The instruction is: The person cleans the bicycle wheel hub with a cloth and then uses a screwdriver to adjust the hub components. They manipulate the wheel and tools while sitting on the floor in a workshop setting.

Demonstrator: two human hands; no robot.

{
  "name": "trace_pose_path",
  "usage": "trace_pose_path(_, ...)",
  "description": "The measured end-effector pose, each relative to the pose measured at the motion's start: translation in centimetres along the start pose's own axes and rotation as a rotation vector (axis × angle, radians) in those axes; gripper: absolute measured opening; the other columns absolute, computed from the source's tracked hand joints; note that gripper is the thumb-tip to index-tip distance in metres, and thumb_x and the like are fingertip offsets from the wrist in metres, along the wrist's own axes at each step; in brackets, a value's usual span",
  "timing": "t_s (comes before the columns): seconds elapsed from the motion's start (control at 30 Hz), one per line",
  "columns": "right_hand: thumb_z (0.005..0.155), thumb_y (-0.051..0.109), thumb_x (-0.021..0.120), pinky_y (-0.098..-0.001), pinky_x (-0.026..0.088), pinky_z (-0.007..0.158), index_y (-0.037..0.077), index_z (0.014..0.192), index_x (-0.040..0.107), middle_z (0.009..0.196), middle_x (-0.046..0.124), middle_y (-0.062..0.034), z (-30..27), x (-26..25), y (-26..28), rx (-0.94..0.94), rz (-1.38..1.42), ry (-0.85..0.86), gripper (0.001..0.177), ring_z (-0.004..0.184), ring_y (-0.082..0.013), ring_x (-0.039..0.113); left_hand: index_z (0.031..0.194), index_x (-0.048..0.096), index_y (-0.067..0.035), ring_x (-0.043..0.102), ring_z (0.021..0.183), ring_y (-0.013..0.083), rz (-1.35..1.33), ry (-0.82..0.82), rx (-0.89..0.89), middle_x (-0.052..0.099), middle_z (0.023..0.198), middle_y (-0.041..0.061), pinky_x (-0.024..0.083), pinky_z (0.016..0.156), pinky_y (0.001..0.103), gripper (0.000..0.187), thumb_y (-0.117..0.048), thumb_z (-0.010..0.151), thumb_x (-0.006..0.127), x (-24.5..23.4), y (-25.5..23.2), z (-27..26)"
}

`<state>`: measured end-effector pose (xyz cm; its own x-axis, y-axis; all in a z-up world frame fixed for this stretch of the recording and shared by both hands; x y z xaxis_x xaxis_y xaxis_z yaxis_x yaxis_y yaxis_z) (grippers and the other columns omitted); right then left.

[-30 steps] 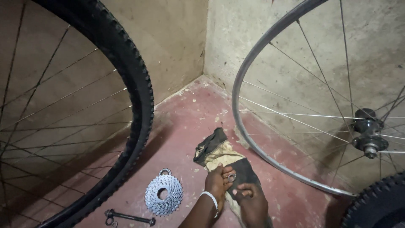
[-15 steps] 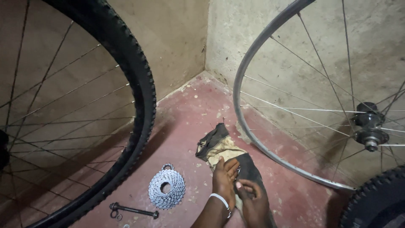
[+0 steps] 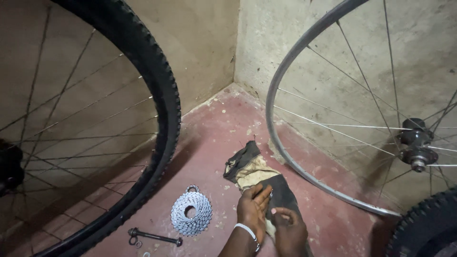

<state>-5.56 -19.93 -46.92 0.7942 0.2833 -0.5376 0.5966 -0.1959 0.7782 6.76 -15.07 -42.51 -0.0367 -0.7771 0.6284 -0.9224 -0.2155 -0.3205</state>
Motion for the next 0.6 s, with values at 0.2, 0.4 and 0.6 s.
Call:
trace_pose_path(0.2,0.088,0.015,0.077,-0.032,0.048,0.053,-0.001,0.096,0.08,0.071,0.074,-0.0143,1.0,-1.0,-1.8,-0.13,0.258,-0.051,0.018,0.054,-0.0206,0.057,0.146,0.047,0.007,0.047,0.146,0.0394,-0.212,0.035,0.064,0.058,0.15,0.03,0.031,0.124,0.043,0.055,-0.021,0.1,0.039,1.0,-0.8,-1.7)
trace_pose_path(0.4,0.091,0.018,0.078,-0.0307,0.049,0.057,0.005,0.087,0.079,0.057,0.07,-0.0098,3.0,-3.6,-1.0,-0.258,0.144,-0.26,0.014,0.051,-0.0208,0.063,0.141,0.048,0.01,0.054,0.136,0.044,-0.461,0.125,0.036,0.058,0.145,0.034,0.041,0.113,0.048,0.057,-0.028,0.099,0.046,2.1,-3.1,-6.0)
trace_pose_path(0.6,0.085,0.004,0.075,-0.0319,0.053,0.072,-0.006,0.089,0.08,0.082,0.079,-0.0135,2.6,-8.4,4.8,-0.369,0.238,0.14,0.012,0.069,-0.0231,0.068,0.108,0.065,0.006,0.049,0.07,0.0215,-0.337,0.101,0.117,0.057,0.084,0.011,0.045,0.065,0.034,0.021,-0.011,0.095,0.064,-7.2,-8.1,-8.5)
Point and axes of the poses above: each hand's wrist, its own z-axis towards the middle knuckle, its own x-axis out of the palm, y = z × x, the point moved 3 cm from there along z, towards the middle knuckle
